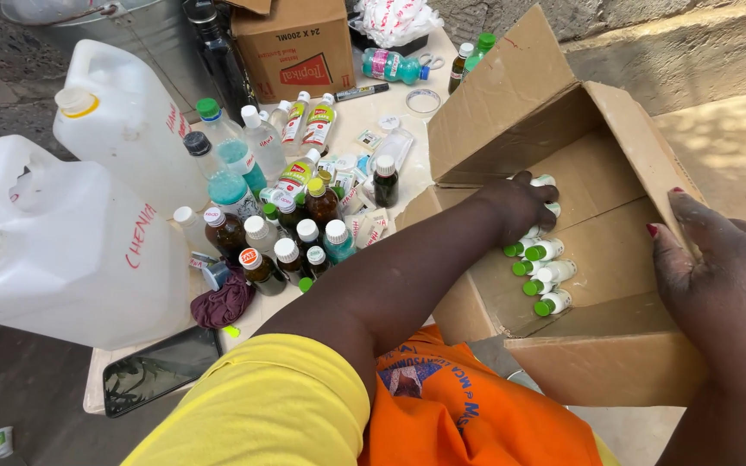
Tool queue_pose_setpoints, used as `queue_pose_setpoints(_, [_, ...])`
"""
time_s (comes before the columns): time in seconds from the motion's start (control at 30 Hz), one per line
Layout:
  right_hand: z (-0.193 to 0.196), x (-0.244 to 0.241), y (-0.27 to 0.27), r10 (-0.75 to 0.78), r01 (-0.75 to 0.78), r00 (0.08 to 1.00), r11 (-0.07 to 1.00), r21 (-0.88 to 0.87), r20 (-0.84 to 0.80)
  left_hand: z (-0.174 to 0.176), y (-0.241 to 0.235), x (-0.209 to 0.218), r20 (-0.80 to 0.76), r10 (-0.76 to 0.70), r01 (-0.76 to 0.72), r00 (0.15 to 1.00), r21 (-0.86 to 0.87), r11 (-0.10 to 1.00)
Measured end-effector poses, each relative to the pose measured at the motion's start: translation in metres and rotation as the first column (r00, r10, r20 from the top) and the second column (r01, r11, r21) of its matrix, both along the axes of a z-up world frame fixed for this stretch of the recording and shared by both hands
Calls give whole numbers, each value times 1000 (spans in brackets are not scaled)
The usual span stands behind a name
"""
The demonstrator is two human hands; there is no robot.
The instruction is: The person organizes small bottles with green caps from a cardboard box onto a table, then wipes the table surface with a cloth. They handle a green plastic bottle and a red marker, eventually writing on a small white bottle before placing it back on the table.
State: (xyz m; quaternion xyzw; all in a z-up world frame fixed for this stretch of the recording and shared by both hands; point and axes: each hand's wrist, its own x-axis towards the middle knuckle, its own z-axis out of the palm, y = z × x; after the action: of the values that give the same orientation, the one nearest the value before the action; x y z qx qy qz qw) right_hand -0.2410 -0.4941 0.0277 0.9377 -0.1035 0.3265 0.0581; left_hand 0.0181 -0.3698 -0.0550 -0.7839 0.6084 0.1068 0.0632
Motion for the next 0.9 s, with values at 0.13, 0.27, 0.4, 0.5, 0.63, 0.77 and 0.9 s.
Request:
queue_pose_setpoints(0.13, [-8, 3, -2, 82, -84, 996, 995, 55, 34, -29, 11, -4, 58, -39, 55, 998, -309, 949])
queue_pose_setpoints(0.27, [-7, 5, 2, 50, -50, 999, 999, -6, 11, -21, 23, -14, -27, 29, -38, 999, -442, 896])
queue_pose_setpoints(0.4, [-15, 6, -4, 56, -56, 998, 998, 28, 2, -28, 26, -11, -20, 20, -27, 1000, -483, 875])
queue_pose_setpoints(0.5, [-20, 10, -8, 144, -147, 988, 986, 77, 46, -16, 43, -12, -63, 48, -75, 997, -545, 835])
queue_pose_setpoints(0.63, [-25, 14, -13, 194, -203, 978, 970, 131, 78, 9, 87, -13, -71, 64, -95, 995, -707, 701])
queue_pose_setpoints(0.77, [-23, 16, -9, 218, -235, 969, 957, 168, 113, 49, 159, -18, -36, 72, -71, 997, -816, 574])
queue_pose_setpoints(0.9, [-36, 19, -21, 216, -230, 970, 964, 135, 112, 73, 216, 6, -18, 282, -169, 959, -836, 521])
